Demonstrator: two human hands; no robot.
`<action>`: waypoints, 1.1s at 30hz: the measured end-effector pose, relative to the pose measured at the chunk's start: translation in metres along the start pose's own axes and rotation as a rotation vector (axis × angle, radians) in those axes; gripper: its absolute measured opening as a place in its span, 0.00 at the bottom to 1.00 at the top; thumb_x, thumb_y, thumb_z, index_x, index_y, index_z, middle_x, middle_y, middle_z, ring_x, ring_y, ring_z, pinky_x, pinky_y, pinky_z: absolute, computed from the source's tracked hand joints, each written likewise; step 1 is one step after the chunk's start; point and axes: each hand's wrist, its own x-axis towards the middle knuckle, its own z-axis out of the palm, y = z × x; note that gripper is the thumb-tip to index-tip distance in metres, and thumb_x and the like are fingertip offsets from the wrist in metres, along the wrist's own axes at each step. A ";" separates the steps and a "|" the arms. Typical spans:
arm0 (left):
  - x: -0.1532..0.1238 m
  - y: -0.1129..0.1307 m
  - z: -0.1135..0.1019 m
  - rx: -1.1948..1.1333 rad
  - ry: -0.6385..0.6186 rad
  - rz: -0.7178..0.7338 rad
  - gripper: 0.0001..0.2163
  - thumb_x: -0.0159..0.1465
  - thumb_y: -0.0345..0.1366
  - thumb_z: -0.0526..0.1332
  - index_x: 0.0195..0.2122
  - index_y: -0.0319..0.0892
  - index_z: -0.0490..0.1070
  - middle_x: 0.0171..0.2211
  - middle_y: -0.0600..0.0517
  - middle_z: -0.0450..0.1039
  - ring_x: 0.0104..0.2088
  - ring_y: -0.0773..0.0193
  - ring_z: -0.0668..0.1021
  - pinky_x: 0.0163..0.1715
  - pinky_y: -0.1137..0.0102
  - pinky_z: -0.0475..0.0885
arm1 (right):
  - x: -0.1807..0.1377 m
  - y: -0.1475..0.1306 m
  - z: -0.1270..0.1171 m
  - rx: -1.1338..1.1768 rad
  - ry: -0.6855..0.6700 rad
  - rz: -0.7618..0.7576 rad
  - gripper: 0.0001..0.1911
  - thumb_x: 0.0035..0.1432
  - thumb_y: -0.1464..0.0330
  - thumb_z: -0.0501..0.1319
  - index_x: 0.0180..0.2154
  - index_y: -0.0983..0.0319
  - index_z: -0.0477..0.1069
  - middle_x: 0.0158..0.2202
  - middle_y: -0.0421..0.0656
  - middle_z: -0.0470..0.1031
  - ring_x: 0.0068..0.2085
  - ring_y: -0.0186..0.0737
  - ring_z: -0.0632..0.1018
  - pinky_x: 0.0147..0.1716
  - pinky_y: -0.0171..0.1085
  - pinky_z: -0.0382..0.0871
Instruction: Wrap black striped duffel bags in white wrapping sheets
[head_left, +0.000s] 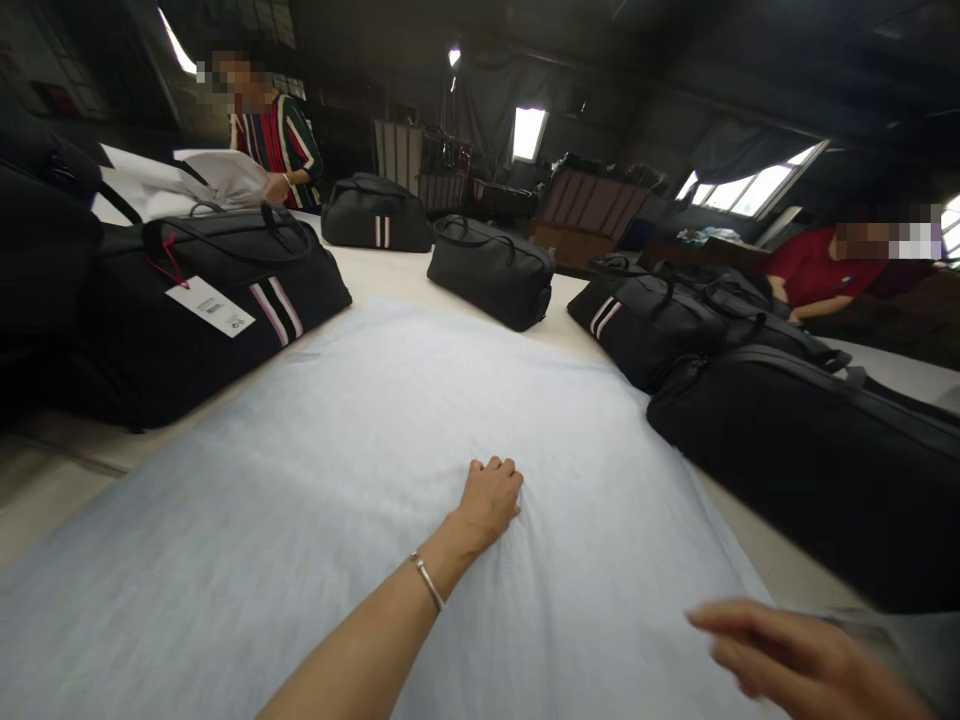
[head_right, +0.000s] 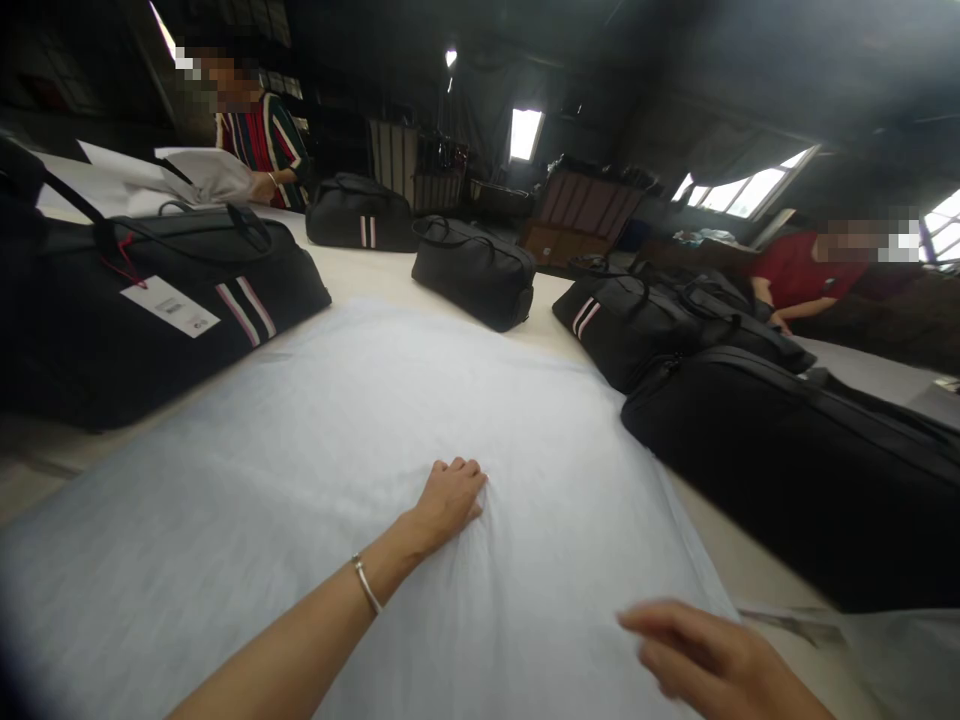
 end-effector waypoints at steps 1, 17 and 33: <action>0.000 -0.001 0.001 -0.007 0.006 0.000 0.11 0.63 0.37 0.63 0.46 0.42 0.70 0.49 0.46 0.71 0.50 0.51 0.71 0.47 0.55 0.66 | 0.022 -0.019 0.010 0.019 -0.086 -0.023 0.15 0.54 0.55 0.66 0.40 0.56 0.80 0.30 0.42 0.78 0.33 0.42 0.77 0.31 0.37 0.71; -0.002 -0.013 0.013 -0.087 0.084 0.041 0.11 0.62 0.39 0.65 0.44 0.42 0.71 0.45 0.49 0.72 0.47 0.54 0.72 0.45 0.57 0.65 | 0.267 -0.128 0.116 -0.155 -0.357 -0.060 0.26 0.49 0.73 0.65 0.51 0.62 0.64 0.31 0.42 0.79 0.29 0.34 0.76 0.21 0.29 0.59; -0.003 -0.014 0.010 -0.090 0.037 0.039 0.11 0.64 0.40 0.65 0.44 0.43 0.69 0.46 0.50 0.72 0.48 0.56 0.71 0.45 0.59 0.63 | 0.295 -0.130 0.121 -0.593 -0.241 0.081 0.29 0.38 0.60 0.75 0.41 0.62 0.68 0.39 0.51 0.77 0.44 0.53 0.78 0.39 0.44 0.70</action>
